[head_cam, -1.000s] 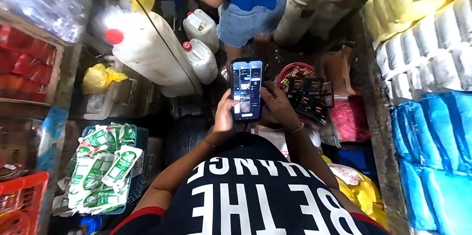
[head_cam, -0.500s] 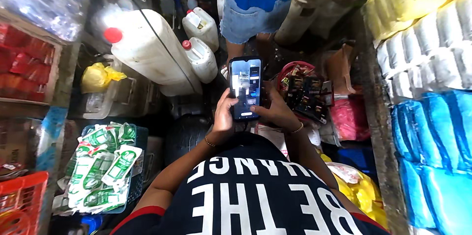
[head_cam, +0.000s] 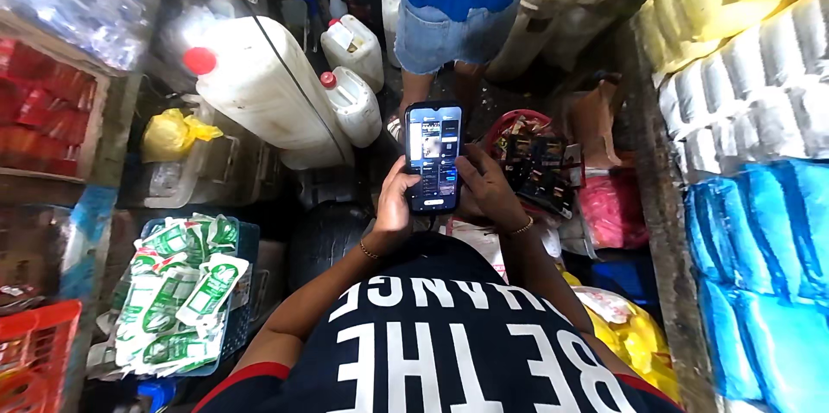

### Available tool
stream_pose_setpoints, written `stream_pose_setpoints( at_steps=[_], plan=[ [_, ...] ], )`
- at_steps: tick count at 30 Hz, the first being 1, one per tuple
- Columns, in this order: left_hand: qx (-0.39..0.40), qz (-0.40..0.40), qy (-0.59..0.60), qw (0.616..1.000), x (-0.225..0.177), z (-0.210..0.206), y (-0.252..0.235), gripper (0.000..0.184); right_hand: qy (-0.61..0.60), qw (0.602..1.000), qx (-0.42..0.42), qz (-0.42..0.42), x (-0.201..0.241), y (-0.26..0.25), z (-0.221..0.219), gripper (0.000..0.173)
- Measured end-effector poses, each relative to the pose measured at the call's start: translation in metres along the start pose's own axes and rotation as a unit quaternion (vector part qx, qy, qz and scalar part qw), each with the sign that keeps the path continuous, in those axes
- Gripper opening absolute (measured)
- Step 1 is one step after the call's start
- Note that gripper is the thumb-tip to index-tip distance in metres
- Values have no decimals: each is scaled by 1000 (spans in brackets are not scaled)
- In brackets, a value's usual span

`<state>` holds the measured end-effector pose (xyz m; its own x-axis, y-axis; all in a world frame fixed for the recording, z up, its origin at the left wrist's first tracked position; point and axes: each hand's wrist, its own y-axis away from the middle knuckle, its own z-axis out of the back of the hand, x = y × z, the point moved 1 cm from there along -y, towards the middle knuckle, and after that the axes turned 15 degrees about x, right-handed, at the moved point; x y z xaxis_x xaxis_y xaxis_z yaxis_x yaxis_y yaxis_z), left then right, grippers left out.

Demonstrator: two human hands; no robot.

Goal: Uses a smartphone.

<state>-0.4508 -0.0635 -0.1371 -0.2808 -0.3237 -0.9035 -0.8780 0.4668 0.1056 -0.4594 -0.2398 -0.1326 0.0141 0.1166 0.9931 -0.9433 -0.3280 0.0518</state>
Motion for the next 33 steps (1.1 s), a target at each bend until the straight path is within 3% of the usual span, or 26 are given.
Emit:
stream_pose_setpoints(
  at_steps=[6,9,12,16,23,28,31,33],
  plan=[
    [4,-9,3,1000,1,2,0,42,-16,999,43,-27,-3,2,-1,73],
    [5,-7,-2,1000,0,1,0,43,-14,998,43,-46,-2,1,-3,78],
    [1,1,-13,1000,-2,0,1,42,-2,999,18,-42,-2,-1,-5,71],
    [7,3,-20,1000,-2,0,1,43,-3,999,-32,-4,-1,-1,-8,38],
    [13,-5,-9,1000,-3,-1,0,44,-26,1000,-11,-9,-2,0,-6,45],
    [11,-2,-13,1000,-4,-1,0,42,0,999,22,-28,-4,0,-4,68],
    [12,-3,-11,1000,-4,-1,0,43,-20,1000,0,-5,-5,0,-4,45],
    [10,-3,-6,1000,-5,-2,0,43,-28,1000,-10,-8,0,1,-5,41]
  ],
)
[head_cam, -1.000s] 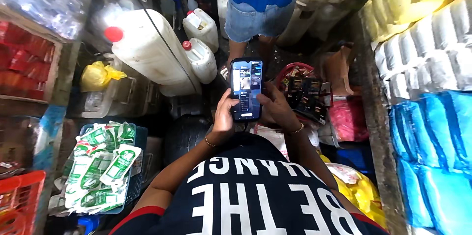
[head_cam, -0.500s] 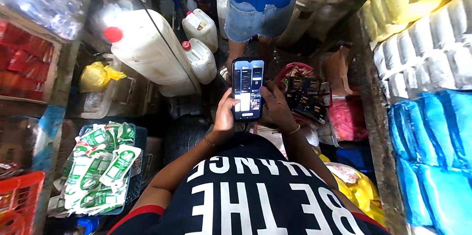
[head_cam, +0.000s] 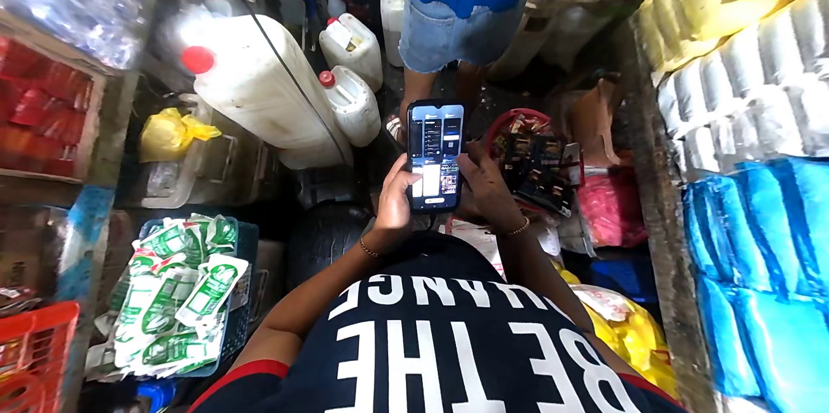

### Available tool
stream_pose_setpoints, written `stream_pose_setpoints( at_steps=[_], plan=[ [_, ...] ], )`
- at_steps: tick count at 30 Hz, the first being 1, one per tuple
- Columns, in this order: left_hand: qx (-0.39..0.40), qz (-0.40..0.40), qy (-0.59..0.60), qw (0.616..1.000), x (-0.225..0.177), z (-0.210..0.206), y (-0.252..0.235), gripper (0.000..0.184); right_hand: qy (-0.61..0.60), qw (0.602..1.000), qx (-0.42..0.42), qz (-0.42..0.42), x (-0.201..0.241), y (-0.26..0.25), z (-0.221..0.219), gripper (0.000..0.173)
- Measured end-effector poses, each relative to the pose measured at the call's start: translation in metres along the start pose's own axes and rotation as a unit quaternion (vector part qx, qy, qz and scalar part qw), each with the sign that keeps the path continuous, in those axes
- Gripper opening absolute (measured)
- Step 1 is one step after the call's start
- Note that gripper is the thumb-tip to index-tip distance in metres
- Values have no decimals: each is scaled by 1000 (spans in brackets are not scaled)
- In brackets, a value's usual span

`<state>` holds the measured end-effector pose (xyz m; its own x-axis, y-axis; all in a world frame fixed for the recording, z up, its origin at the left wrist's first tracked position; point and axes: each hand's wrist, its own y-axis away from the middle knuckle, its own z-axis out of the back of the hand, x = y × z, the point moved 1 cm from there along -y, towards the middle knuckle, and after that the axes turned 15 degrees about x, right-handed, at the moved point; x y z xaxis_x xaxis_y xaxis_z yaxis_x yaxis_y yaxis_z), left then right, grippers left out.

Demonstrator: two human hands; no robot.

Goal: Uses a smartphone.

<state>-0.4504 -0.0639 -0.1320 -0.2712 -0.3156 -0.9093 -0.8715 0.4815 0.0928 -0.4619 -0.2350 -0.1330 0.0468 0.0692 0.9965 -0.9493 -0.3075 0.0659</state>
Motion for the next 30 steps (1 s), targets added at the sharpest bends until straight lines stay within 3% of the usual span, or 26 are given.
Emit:
stream_pose_setpoints(
  at_steps=[3,6,8,10,14,19,26,28,30],
  plan=[
    [-4,-3,7,1000,0,0,0,44,-7,1000,18,14,-2,0,1,46],
    [-1,-5,8,1000,2,1,-1,44,-10,999,39,-12,-5,-1,2,71],
    [-1,-5,7,1000,1,1,-1,43,-7,999,40,-28,-5,-2,1,78],
    [-3,-3,7,1000,1,1,-1,42,-7,999,26,-34,-4,-3,-1,74],
    [-7,3,9,1000,3,2,-1,42,16,1000,-24,-1,-3,-4,-2,39],
    [-8,-3,20,1000,3,1,-2,40,3,1000,-9,13,-5,-4,-1,42],
    [-3,-4,19,1000,3,1,-1,40,-5,999,41,-31,-6,-2,1,77],
    [-3,-3,21,1000,3,1,-1,41,-14,998,47,-34,-5,-1,1,76],
    [-2,-4,24,1000,3,0,-1,40,-9,999,30,-17,-6,-2,1,61]
  ],
)
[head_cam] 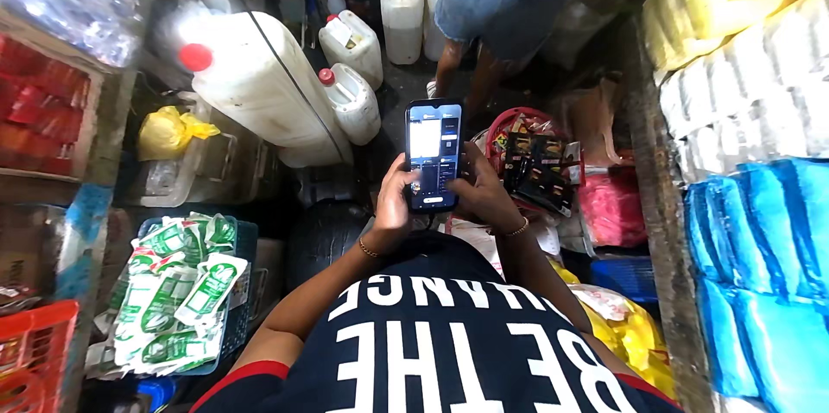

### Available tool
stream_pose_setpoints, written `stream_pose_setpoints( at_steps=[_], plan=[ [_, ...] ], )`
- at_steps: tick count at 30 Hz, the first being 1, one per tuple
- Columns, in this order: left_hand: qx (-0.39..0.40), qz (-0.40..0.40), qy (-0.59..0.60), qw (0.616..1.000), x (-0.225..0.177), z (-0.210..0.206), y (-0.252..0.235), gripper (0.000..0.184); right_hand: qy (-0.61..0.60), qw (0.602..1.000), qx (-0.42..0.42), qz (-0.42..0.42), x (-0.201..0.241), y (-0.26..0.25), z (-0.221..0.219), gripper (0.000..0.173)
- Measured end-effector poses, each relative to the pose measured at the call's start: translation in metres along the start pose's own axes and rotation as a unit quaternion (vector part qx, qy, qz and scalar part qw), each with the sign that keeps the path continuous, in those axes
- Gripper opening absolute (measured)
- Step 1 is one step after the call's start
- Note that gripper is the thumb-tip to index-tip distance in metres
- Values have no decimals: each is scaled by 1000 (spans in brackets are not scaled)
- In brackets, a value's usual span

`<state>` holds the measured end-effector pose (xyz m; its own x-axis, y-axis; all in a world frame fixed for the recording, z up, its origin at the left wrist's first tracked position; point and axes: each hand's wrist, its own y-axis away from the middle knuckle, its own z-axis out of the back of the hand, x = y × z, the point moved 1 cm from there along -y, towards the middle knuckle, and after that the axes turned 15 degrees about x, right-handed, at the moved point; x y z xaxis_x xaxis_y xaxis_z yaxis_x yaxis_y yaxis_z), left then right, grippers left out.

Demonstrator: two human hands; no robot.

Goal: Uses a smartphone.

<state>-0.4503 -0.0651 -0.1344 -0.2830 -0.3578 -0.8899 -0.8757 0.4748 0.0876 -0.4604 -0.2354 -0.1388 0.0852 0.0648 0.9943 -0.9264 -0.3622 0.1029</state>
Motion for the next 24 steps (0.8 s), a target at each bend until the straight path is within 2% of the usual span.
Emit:
stream_pose_setpoints(
  at_steps=[2,6,8,10,13,15,18,19,24],
  plan=[
    [1,-1,4,1000,0,-1,0,39,-1,1000,-18,23,0,-1,-1,41],
    [2,0,2,1000,-1,-2,0,39,-2,999,-22,35,2,1,-1,43],
    [2,-2,-1,1000,0,-1,-1,39,-2,999,-13,32,-2,1,0,55],
    [0,-3,-3,1000,0,-1,-1,39,2,1000,-3,5,-3,1,0,75],
    [1,-6,-4,1000,1,0,0,39,21,1000,-2,-22,-4,0,-1,86],
    [-1,-10,4,1000,2,0,0,38,23,999,-16,-20,-3,-1,-2,78],
    [-4,-13,21,1000,2,-1,0,40,22,998,-56,21,0,-2,-4,38],
    [-6,-14,28,1000,1,-2,0,42,21,997,-65,33,1,-2,-4,33],
    [4,-21,36,999,0,-3,0,45,11,997,-68,40,1,1,-3,37]
  ],
)
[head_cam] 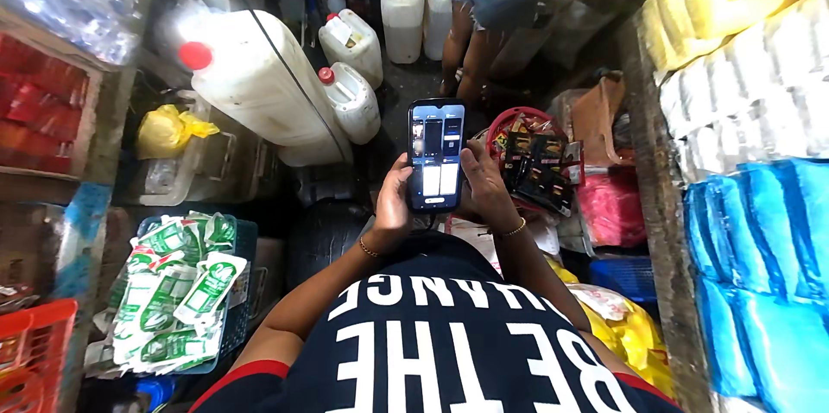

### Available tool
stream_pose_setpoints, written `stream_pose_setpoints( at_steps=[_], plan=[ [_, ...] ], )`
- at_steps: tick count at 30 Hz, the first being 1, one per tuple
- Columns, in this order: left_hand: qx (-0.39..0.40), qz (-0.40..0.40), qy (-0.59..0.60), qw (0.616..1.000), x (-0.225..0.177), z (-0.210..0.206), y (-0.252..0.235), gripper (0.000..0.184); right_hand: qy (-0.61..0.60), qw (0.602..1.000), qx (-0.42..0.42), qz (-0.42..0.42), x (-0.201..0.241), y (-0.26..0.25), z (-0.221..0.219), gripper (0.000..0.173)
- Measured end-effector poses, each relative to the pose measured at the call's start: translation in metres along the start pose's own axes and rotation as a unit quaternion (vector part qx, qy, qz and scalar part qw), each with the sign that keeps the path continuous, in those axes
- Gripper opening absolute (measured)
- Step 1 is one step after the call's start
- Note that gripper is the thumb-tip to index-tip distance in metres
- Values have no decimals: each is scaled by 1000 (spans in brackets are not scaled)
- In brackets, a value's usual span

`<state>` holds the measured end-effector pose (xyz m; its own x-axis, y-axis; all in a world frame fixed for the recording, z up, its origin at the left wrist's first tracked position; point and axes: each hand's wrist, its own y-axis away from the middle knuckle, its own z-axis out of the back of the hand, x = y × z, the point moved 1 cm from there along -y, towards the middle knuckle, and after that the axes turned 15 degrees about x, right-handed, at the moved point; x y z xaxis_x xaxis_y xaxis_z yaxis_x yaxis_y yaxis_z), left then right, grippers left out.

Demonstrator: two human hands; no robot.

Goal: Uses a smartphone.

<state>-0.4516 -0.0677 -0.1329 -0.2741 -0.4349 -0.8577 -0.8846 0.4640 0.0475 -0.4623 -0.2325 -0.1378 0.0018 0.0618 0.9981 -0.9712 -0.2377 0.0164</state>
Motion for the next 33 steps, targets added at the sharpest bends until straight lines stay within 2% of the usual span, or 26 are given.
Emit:
stream_pose_setpoints(
  at_steps=[2,6,7,11,14,16,19,21,23,26,27,33],
  plan=[
    [0,-1,-1,1000,-1,0,0,45,-16,1000,20,0,0,0,1,37],
    [-1,0,-4,1000,0,0,0,44,-16,998,58,-33,-2,0,4,67],
    [2,-2,-7,1000,0,1,0,44,-17,998,58,-36,-2,0,4,67],
    [1,4,-7,1000,1,2,0,45,-38,999,31,-7,-1,-1,2,34],
    [2,0,-6,1000,1,2,0,45,-50,998,37,6,-2,0,2,37],
    [3,-1,-4,1000,0,2,0,43,-46,998,52,7,-3,0,2,48],
    [1,0,-7,1000,-1,2,0,43,-28,997,66,-36,-1,0,1,76],
    [-1,5,-10,1000,-1,2,0,42,-20,996,64,-51,-2,-1,-1,84],
    [3,8,-14,1000,-2,1,1,42,-12,998,46,-44,-3,-2,-3,76],
    [11,7,-8,1000,-1,2,0,42,-17,1000,8,2,0,-3,-5,41],
    [11,7,-6,1000,0,2,0,42,-28,1000,0,9,1,-3,-4,35],
    [1,8,-16,1000,2,3,-1,43,-39,999,13,11,1,-2,-2,39]
  ],
)
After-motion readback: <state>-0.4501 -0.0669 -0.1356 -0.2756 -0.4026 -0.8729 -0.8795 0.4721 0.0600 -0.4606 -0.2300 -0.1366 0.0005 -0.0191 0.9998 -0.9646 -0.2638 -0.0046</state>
